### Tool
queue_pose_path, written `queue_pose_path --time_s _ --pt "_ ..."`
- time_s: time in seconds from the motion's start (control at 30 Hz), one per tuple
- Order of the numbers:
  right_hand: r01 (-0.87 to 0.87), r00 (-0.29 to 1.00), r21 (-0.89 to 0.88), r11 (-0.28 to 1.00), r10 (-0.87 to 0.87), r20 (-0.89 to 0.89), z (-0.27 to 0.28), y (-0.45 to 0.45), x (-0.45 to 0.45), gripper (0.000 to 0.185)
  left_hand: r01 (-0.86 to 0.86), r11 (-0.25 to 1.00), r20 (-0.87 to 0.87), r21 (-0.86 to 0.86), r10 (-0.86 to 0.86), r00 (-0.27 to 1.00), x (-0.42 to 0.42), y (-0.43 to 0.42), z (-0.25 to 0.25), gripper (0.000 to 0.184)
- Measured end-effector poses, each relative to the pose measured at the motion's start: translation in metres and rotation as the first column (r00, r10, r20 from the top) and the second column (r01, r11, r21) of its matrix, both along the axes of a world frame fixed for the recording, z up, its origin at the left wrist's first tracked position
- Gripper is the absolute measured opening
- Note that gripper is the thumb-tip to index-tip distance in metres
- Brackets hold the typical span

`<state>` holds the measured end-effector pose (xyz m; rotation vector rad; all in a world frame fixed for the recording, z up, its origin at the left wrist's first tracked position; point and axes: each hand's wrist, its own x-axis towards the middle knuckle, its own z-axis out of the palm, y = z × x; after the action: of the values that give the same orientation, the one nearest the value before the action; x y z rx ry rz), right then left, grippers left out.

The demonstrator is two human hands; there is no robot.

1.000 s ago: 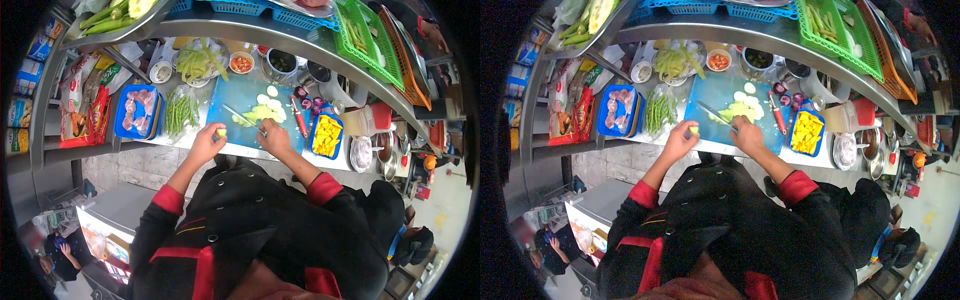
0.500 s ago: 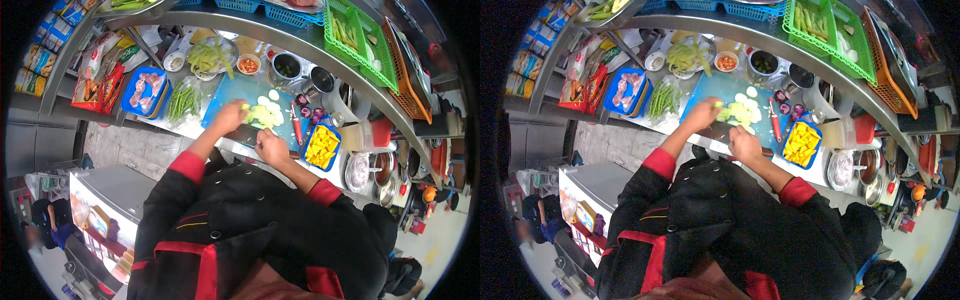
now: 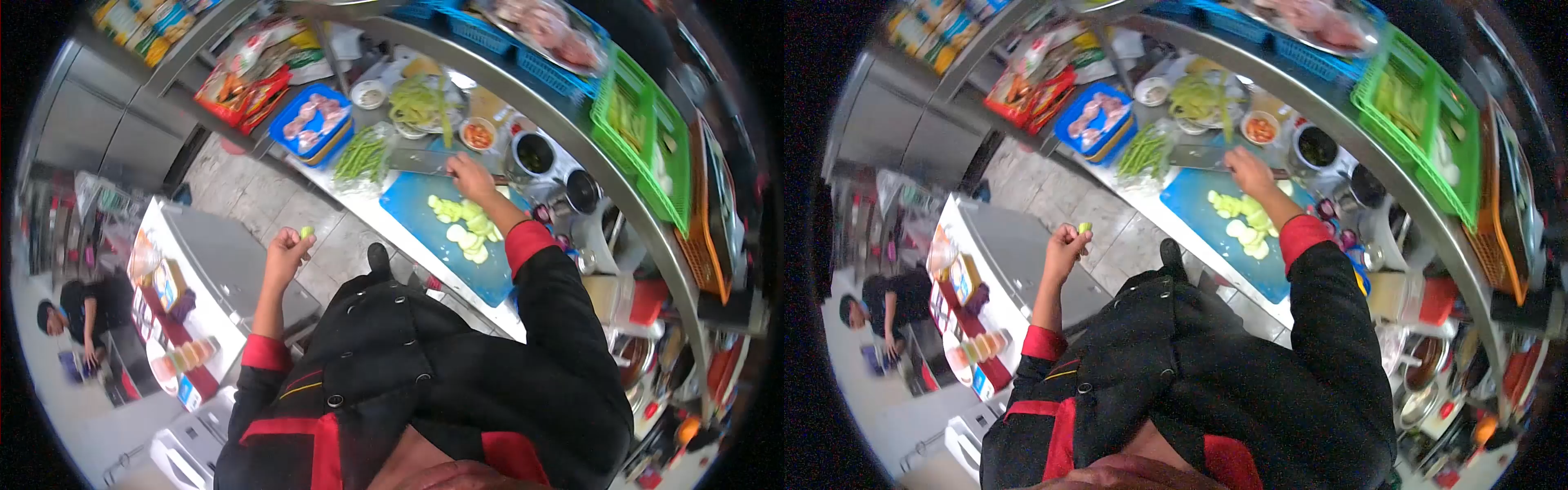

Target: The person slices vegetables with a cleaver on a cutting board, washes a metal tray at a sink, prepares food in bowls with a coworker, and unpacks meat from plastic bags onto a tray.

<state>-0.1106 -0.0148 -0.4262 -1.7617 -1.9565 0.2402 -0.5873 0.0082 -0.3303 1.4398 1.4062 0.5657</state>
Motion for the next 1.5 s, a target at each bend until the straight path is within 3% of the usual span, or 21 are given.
queue_pose_path --time_s 0.1,0.17,0.2,0.27,0.33,0.5,0.63,0.67,0.7,0.77,0.83,0.87,0.93,1.03,1.07,1.1,1.13,1.17,1.3,1.37,1.5 --pt "0.018 0.990 -0.089 0.996 -0.005 0.140 -0.034 0.024 0.014 0.022 -0.133 0.991 -0.012 0.016 0.133 0.991 -0.035 -0.024 0.008 0.027" --pt "-0.083 0.995 -0.028 0.996 0.084 0.053 -0.060 0.033 0.027 0.018 -0.201 0.980 0.020 -0.005 0.201 0.979 -0.066 -0.029 0.000 0.022" --pt "-0.042 0.994 -0.199 0.979 0.062 0.094 -0.063 0.039 0.031 0.016 -0.175 0.984 0.021 0.013 0.175 0.984 -0.084 -0.030 -0.007 0.016" --pt "-0.104 0.994 -0.158 0.982 0.110 0.028 -0.075 0.047 0.039 0.012 -0.262 0.965 0.074 -0.022 0.263 0.962 -0.101 -0.036 0.004 0.021" --pt "-0.109 0.989 -0.103 0.989 0.118 0.090 -0.052 0.051 0.028 0.012 -0.362 0.932 0.190 -0.017 0.359 0.914 -0.128 -0.034 -0.010 0.025" --pt "-0.054 0.986 -0.057 0.997 0.044 -0.158 0.002 0.056 -0.070 0.009 -0.533 0.845 0.380 -0.045 0.508 0.773 -0.194 -0.023 0.015 0.037" --pt "-0.126 0.943 -0.231 0.965 0.044 -0.331 0.016 0.050 -0.169 0.003 -0.822 0.472 0.442 0.317 0.694 0.569 -0.315 0.001 0.046 0.043" --pt "-0.178 0.886 -0.282 0.943 0.029 -0.462 0.001 0.053 -0.180 0.003 -0.842 0.369 0.272 0.394 0.828 0.490 -0.353 -0.002 0.086 0.041" --pt "-0.238 0.812 -0.329 0.914 0.001 -0.584 -0.005 0.058 -0.190 0.003 -0.784 0.170 0.180 0.597 0.924 0.338 -0.428 0.004 0.075 0.039" --pt "-0.261 0.806 -0.367 0.893 -0.008 -0.592 -0.002 0.074 -0.206 0.004 -0.795 -0.143 0.488 0.589 0.847 0.210 -0.513 -0.012 0.139 0.065" --pt "-0.276 0.796 -0.400 0.874 -0.025 -0.604 0.014 0.091 -0.226 0.005 -0.704 -0.373 0.300 0.604 0.925 -0.233 -0.566 -0.025 0.182 0.085" --pt "-0.246 0.822 -0.414 0.876 -0.038 -0.568 0.029 0.101 -0.237 0.005 -0.701 -0.385 0.303 0.600 0.921 -0.246 -0.576 -0.025 0.184 0.085" --pt "-0.239 0.830 -0.387 0.891 -0.020 -0.558 0.037 0.123 -0.250 0.006 -0.292 -0.346 0.273 0.892 0.925 -0.262 -0.586 -0.006 0.185 0.095" --pt "-0.263 0.794 -0.358 0.896 -0.010 -0.608 0.062 0.130 -0.285 0.006 -0.382 -0.286 0.351 0.879 0.930 0.112 -0.503 0.044 0.161 0.056" --pt "-0.286 0.769 -0.327 0.901 0.012 -0.639 0.063 0.129 -0.292 0.006 -0.590 -0.172 0.297 0.789 0.947 0.121 -0.461 0.060 0.154 0.036" --pt "-0.257 0.774 -0.330 0.908 -0.011 -0.633 0.065 0.128 -0.299 0.006 -0.638 0.069 0.223 0.767 0.903 0.367 -0.431 0.071 0.144 0.025" --pt "-0.246 0.803 -0.325 0.913 0.004 -0.596 0.067 0.124 -0.306 0.006 -0.670 0.126 0.298 0.732 0.825 0.481 -0.405 0.098 0.111 0.025" --pt "-0.209 0.835 -0.327 0.922 -0.006 -0.550 0.071 0.114 -0.308 0.006 -0.673 0.328 0.276 0.663 0.729 0.627 -0.376 0.107 0.098 0.016" --pt "-0.031 0.846 -0.338 0.941 -0.156 -0.510 0.084 0.062 -0.315 0.006 -0.414 0.727 0.231 0.547 0.345 0.910 -0.280 0.144 0.059 0.069" --pt "0.082 0.894 -0.352 0.932 -0.225 -0.387 0.069 0.030 -0.299 0.011 -0.277 0.861 0.255 0.427 0.179 0.950 -0.243 0.152 0.063 0.076" --pt "0.326 0.796 -0.405 0.854 -0.480 -0.370 0.082 -0.039 -0.284 0.015 -0.100 0.932 0.316 0.348 -0.016 0.949 -0.176 0.157 0.042 0.083"
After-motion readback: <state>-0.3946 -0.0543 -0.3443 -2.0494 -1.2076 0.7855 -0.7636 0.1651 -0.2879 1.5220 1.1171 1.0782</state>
